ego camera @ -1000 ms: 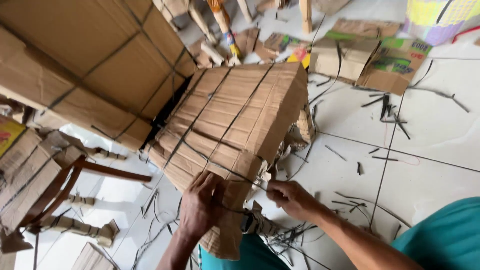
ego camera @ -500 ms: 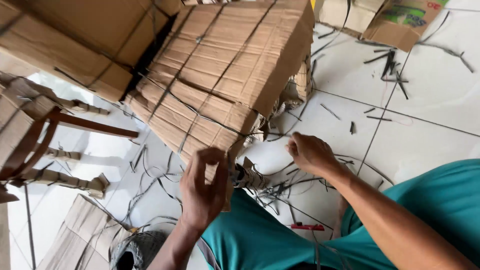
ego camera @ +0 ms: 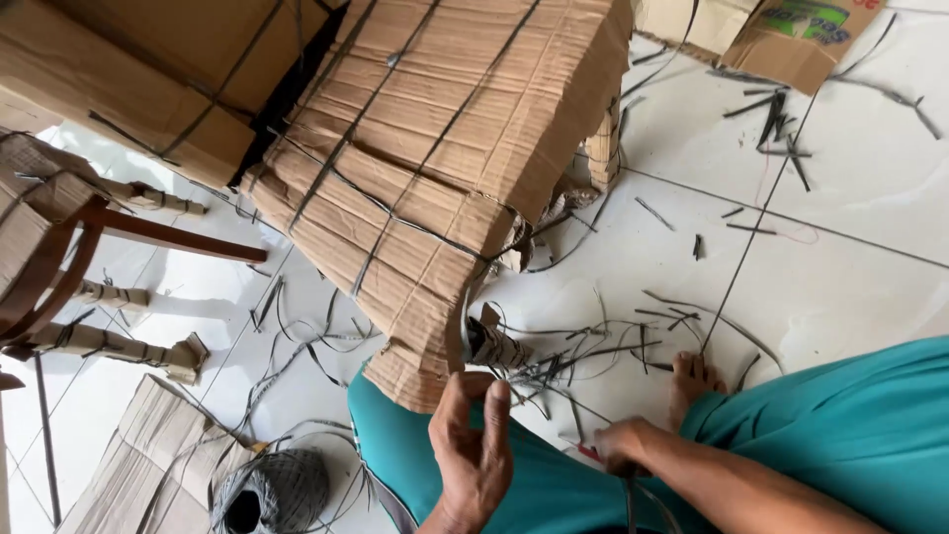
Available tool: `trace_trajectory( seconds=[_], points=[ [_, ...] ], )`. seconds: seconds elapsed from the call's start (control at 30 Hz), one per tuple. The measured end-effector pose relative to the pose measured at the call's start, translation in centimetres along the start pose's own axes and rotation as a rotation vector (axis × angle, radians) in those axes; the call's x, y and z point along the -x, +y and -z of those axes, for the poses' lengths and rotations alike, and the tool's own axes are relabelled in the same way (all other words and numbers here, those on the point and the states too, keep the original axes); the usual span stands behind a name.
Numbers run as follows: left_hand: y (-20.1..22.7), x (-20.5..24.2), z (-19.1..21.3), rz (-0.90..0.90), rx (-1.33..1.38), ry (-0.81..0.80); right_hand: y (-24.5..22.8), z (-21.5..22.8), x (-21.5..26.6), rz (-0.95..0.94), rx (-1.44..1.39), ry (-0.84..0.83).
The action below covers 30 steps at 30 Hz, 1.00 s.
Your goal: Wrapping a wooden chair in cardboard and securing it with plastic straps for shipping
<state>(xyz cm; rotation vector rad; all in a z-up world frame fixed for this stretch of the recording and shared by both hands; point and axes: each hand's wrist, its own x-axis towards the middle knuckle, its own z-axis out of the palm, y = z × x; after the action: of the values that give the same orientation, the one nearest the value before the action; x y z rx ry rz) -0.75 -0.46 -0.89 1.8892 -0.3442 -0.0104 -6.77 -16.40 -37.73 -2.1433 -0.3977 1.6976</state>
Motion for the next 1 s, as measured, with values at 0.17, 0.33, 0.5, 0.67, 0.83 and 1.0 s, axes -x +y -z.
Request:
trace_trajectory(
  seconds=[0.17,0.33,0.5,0.67,0.83,1.0],
  points=[
    [2.3,-1.1,-0.5,-0.479,-0.253,0.166,12.4,-10.1,-19.1,0.330,-0.161,-0.024],
    [3.0,-4.4,-1.2,-0.416,-0.466,0.179,8.1,-8.5,-14.6,0.136,-0.057,0.083],
    [2.4,-4.3,-2.1,-0.354,-0.537,0.101,6.0,-4.4,-7.9,-0.054,0.041,0.195],
    [2.4,-3.4,-3.6,0.203,0.114,0.023,2.1,6.8,11.0,-0.258,-0.158,0.374],
    [2.0,-3.6,-4.8,0.481,0.670,0.207,-0.1,12.2,25.2,-0.122,-1.051,0.646],
    [1.8,-2.3,-5.5,-0.068,0.089,0.305,1.3,11.1,28.7,0.162,-1.346,0.981]
  ],
)
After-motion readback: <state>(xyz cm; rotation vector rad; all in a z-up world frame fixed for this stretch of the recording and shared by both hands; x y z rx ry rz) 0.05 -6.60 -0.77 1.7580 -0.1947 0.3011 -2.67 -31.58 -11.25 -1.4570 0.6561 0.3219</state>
